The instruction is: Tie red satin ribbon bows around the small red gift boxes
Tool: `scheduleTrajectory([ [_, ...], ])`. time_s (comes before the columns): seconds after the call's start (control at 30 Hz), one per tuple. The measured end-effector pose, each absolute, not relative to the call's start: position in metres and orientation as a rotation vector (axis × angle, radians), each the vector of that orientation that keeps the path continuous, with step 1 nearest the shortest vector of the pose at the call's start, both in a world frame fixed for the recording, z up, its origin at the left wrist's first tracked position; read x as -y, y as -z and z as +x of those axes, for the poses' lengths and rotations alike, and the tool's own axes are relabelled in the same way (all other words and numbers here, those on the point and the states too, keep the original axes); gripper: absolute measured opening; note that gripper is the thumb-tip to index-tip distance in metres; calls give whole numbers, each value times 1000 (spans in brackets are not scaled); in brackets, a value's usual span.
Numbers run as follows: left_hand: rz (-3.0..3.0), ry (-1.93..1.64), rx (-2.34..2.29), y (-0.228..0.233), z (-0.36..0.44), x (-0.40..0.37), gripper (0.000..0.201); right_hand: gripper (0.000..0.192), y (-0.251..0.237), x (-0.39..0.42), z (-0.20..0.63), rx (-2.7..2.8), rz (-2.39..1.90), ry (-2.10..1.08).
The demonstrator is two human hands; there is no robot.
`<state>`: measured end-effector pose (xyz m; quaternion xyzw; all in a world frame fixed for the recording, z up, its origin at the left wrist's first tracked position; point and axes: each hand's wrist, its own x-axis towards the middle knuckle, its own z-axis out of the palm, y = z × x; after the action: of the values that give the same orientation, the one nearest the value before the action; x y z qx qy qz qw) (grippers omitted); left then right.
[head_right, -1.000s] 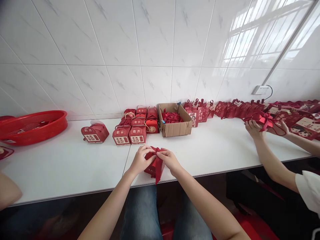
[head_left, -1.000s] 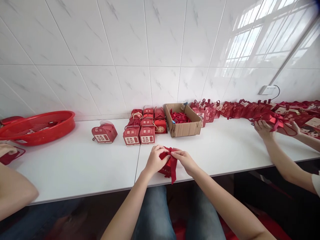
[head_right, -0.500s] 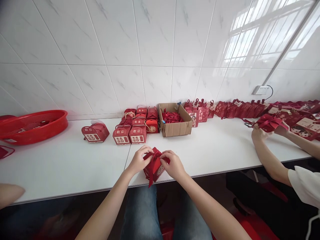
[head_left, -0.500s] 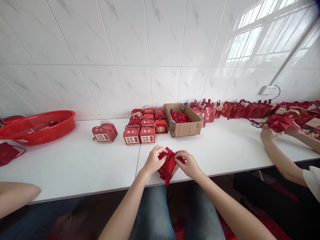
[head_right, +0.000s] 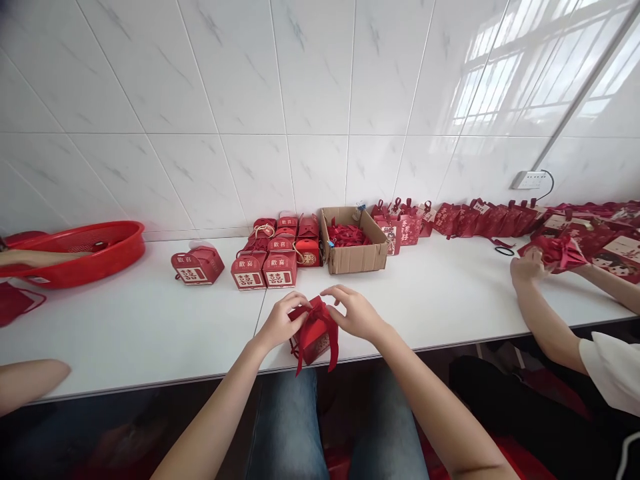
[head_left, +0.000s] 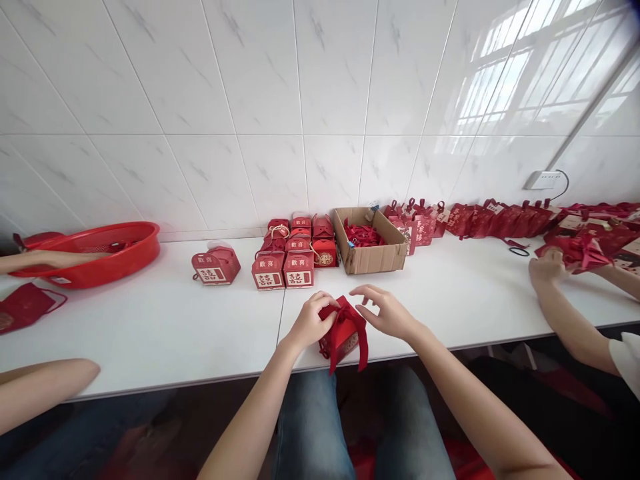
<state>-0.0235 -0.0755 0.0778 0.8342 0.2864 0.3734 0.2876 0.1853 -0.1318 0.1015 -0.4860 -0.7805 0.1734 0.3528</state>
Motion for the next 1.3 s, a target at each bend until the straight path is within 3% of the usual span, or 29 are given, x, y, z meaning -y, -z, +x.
scheduleTrajectory([
  [0.07, 2242, -996, -762, -78, -24, 76, 16, 37, -103, 121, 186, 2120, -1161, -533],
  [0.2, 2278, -1000, -778, -77, -24, 75, 17, 34, -99, 111, 183, 2223, -1061, -589],
  [0.47, 2345, -1009, -876, -77, -25, 72, 16, 43, -93, 112, 187, 2374, -995, -445],
  [0.77, 2386, -1016, -965, -80, -30, 67, 17, 41, -90, 114, 190, 2518, -997, -301],
  [1.0, 2371, -981, -884, -80, -29, 70, 19, 45, -98, 123, 186, 2396, -1061, -393],
  [1.3, 2401, -861, -722, -90, -28, 68, 29, 26, -100, 125, 179, 2224, -1223, -531],
])
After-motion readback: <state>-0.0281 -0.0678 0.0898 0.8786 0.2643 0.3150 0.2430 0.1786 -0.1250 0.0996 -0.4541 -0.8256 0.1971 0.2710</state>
